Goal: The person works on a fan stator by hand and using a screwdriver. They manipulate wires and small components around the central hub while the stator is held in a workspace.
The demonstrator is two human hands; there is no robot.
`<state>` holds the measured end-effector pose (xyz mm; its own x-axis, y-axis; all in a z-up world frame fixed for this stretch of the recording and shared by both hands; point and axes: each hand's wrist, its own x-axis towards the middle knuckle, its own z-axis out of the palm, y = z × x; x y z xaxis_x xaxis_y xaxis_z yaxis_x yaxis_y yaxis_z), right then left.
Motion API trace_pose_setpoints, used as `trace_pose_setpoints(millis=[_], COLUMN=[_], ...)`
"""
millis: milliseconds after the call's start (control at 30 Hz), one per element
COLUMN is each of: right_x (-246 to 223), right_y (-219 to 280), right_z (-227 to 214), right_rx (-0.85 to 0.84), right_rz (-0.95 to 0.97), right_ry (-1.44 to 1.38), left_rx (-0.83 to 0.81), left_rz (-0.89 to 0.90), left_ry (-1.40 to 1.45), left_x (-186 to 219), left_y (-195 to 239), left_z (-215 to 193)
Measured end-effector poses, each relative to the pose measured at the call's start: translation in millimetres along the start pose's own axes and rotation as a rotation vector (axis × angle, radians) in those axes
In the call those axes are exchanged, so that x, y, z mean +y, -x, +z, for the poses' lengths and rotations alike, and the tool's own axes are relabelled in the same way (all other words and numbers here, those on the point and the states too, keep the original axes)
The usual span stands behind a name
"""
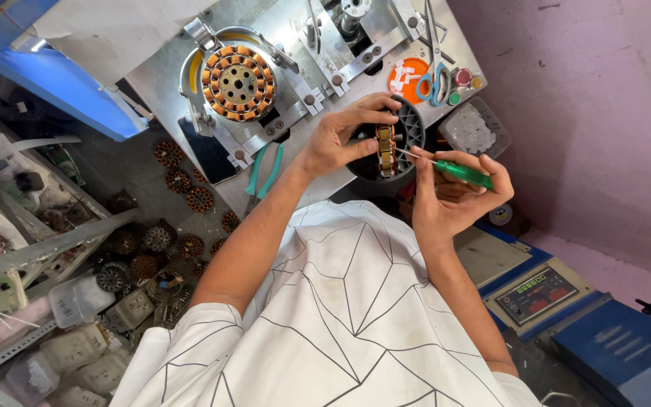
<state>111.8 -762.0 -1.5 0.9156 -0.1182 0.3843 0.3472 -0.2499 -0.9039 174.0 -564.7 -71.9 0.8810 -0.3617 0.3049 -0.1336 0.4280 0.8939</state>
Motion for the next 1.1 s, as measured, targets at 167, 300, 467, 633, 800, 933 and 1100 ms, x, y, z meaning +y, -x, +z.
trace_pose_setpoints(millis=[167,300,467,633,800,933,1100], right_x=[12.1,13.6,-3.8,-22.4,-11.8,-3.2,4.1], right_y=[0.4,-8.9,-41.4,-54.3,-54.9,-66.7,-105.0], right_z=[7.2,9.1,-2.9,-6.4,-6.6,-8.1,-10.6], right_rx=[-0.025,-0.111,-0.322,-0.261,-0.268,-0.347,-0.565], right_rz=[-0.2,-0.294,-0.029,-0.023,0.118,0.177,0.198], right_ry=[0.061,0.071,0.079,-0.03,-0.037,-0.094,-0.041], left_rx=[0.027,0.02,0.03,0.05,0.068,0.083,0.1], left_rz=[-0.001,-0.001,-0.003,-0.027,-0.028,-0.017,-0.012], left_ry=[0.0,-0.002,-0.021,0.001,-0.093,-0.156,-0.221], left_x=[-2.6,-2.2,-0.7,3.6,0.9,6.9,8.3], left_y=[-1.6,-2.0,-2.7,-2.7,-4.3,-4.6,-5.2], left_z=[1.0,-0.3,1.5,1.7,2.0,3.6,9.7])
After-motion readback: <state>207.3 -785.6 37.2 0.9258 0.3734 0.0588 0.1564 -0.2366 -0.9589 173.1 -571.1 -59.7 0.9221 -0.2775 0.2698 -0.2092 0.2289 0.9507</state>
